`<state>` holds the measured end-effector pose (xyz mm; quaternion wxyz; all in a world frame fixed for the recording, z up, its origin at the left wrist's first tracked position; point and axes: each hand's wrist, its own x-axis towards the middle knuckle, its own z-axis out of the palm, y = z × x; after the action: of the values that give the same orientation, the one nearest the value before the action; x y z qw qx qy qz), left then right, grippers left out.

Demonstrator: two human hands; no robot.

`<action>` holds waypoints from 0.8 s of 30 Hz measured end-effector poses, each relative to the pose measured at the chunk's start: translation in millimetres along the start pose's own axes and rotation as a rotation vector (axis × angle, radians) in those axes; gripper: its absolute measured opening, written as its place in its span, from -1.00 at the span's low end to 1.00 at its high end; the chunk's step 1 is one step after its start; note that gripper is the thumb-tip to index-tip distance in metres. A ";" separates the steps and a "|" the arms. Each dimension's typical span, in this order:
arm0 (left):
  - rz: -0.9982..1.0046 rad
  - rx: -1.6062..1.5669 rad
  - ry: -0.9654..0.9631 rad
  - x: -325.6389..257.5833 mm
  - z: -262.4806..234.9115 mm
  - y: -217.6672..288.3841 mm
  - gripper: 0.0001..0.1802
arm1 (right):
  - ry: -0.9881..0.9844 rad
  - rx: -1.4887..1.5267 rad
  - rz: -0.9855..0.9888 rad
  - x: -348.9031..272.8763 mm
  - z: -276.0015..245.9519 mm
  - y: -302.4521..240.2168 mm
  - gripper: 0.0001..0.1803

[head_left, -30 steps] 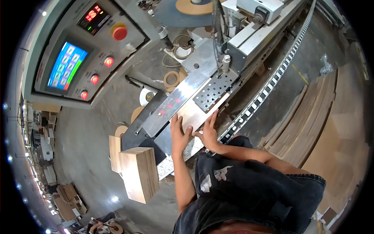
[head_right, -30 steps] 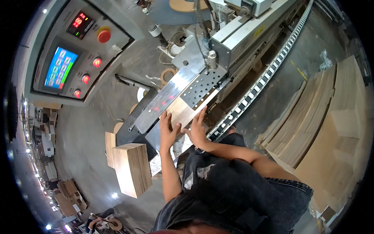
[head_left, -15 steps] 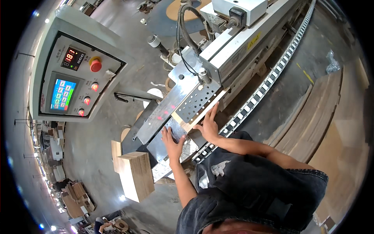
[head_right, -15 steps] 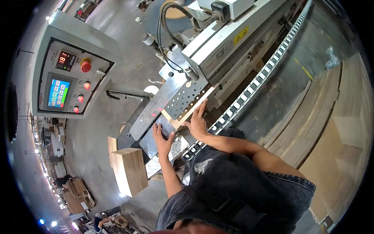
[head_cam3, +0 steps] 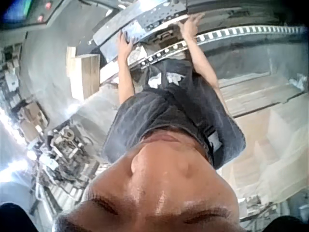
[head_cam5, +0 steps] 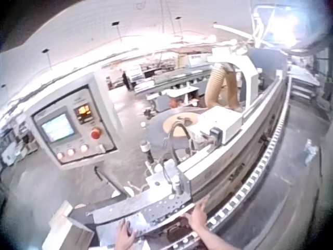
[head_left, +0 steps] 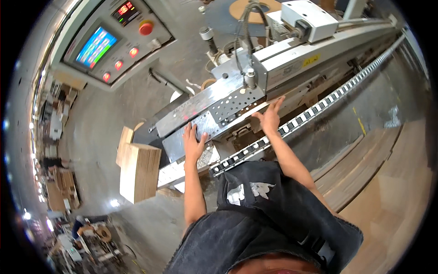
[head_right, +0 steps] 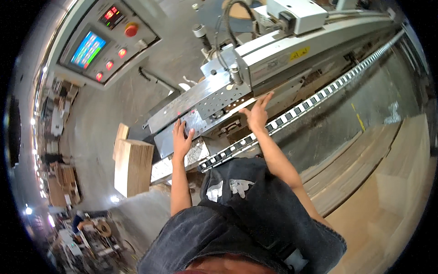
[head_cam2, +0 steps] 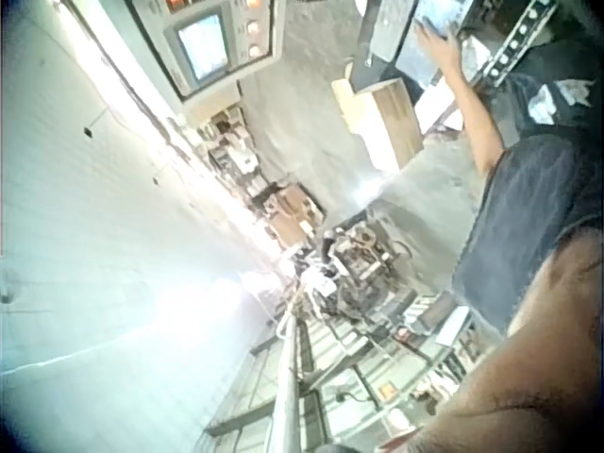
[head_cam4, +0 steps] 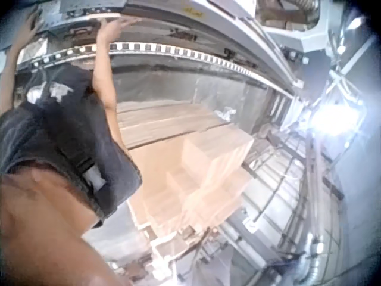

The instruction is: The person feeds wooden boards into an edge-banding machine by hand, guides each board along the track, and stacks the processed boards on the table and onto a pallet.

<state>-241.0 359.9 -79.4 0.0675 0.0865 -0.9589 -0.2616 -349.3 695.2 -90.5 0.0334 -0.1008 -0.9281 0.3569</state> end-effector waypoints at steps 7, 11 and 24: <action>0.064 -0.047 -0.062 -2.6 10.9 -4.1 -0.12 | 0.150 -0.278 -0.073 56.3 0.2 80.7 0.28; 0.062 -0.139 -0.153 -34.7 -16.0 -4.9 -0.18 | -0.020 -0.143 0.055 15.2 -3.7 51.0 -0.02; -0.230 0.052 0.439 -148.1 -254.9 -150.2 -0.30 | -0.493 -0.072 -0.460 -169.9 102.3 -87.9 -0.60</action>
<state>-32.3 137.4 48.7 0.2419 0.2516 -0.9115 -0.2175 -211.4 528.5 -106.0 -0.1158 0.1992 -0.9187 0.3208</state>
